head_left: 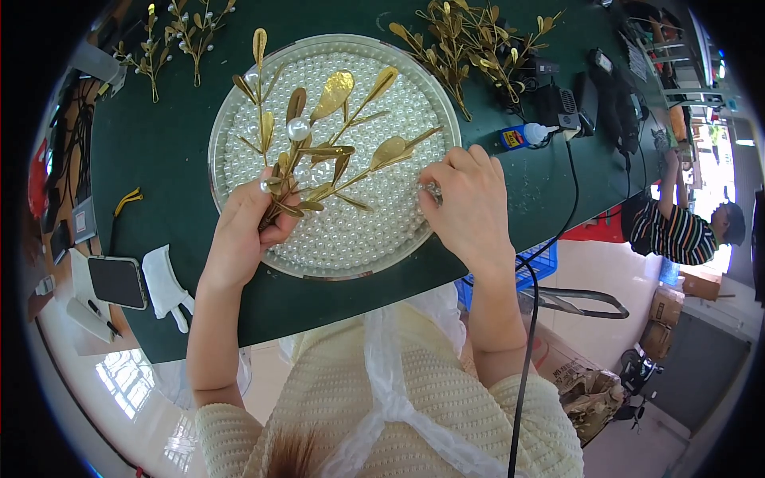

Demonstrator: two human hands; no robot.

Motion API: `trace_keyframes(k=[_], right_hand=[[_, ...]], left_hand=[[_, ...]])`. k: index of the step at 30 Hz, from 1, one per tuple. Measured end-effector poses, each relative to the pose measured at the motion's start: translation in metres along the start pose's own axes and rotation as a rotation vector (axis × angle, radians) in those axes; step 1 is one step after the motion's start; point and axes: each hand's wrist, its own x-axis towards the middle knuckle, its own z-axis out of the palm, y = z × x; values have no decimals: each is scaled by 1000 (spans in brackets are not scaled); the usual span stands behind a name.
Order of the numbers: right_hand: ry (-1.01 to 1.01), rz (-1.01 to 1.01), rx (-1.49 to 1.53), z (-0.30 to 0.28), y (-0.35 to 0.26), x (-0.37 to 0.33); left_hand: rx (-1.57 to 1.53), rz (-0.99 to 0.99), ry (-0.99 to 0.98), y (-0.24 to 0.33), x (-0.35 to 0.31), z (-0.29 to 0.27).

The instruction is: The person applies glue to a gold leaf branch, picks up a pearl from a tray, and presses it onto the branch, repeating the process for several pearls before picking up a new branch.

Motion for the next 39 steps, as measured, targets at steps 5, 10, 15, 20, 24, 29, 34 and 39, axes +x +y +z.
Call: trace_keyframes(k=[5, 10, 15, 20, 24, 29, 34, 39], right_hand=[[-3, -14, -20, 0, 0, 2], [19, -97, -80, 3, 2, 4], [11, -92, -91, 0, 1, 5], [108, 12, 475, -12, 10, 1], [57, 2, 903, -11, 9, 1], [66, 30, 1666, -1, -2, 10], [-47, 248, 1920, 5, -17, 11], [-173, 325, 1943, 16, -17, 9]], left_hand=[[2, 12, -20, 2, 0, 1], [1, 8, 15, 5, 0, 6], [5, 17, -24, 2, 0, 1], [12, 5, -7, 5, 0, 5], [43, 0, -30, 9, 1, 8], [65, -2, -34, 8, 0, 6], [109, -12, -50, 8, 1, 5], [99, -40, -6, 11, 0, 8]])
